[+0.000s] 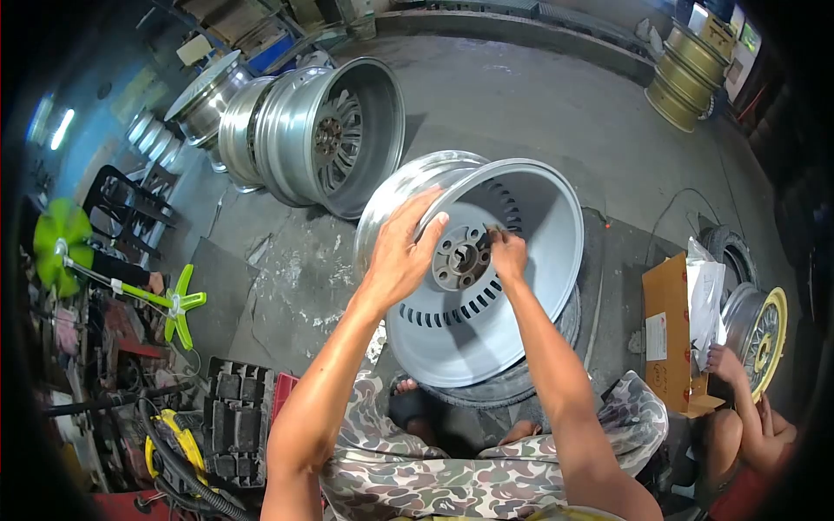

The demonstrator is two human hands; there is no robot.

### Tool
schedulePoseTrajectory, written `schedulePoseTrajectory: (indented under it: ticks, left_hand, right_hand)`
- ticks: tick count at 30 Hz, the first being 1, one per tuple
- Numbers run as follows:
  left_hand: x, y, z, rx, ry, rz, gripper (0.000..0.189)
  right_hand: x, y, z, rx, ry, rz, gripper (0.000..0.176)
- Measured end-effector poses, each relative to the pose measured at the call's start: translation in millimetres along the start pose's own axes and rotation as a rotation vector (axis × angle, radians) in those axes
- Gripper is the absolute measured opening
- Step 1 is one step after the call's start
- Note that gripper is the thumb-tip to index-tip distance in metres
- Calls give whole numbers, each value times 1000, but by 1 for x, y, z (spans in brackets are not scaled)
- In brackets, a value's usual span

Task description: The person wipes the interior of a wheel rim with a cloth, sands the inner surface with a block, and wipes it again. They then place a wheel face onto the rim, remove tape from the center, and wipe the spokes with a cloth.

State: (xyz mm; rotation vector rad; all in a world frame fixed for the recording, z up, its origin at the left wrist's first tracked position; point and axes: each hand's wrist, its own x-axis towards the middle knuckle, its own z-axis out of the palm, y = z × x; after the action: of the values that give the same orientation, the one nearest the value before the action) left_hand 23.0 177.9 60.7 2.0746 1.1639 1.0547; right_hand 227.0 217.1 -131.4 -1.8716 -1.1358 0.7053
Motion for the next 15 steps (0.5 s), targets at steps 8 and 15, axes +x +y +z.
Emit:
schedulePoseTrajectory:
  ticks: [8, 15]
  left_hand:
    - [4, -4, -4, -7, -6, -7, 43]
    - [4, -4, -2, -54, 8, -21, 42]
  right_hand:
    - [-57, -45, 32, 20, -57, -703, 21]
    - [-12, -53, 18, -137, -350, -1048, 21]
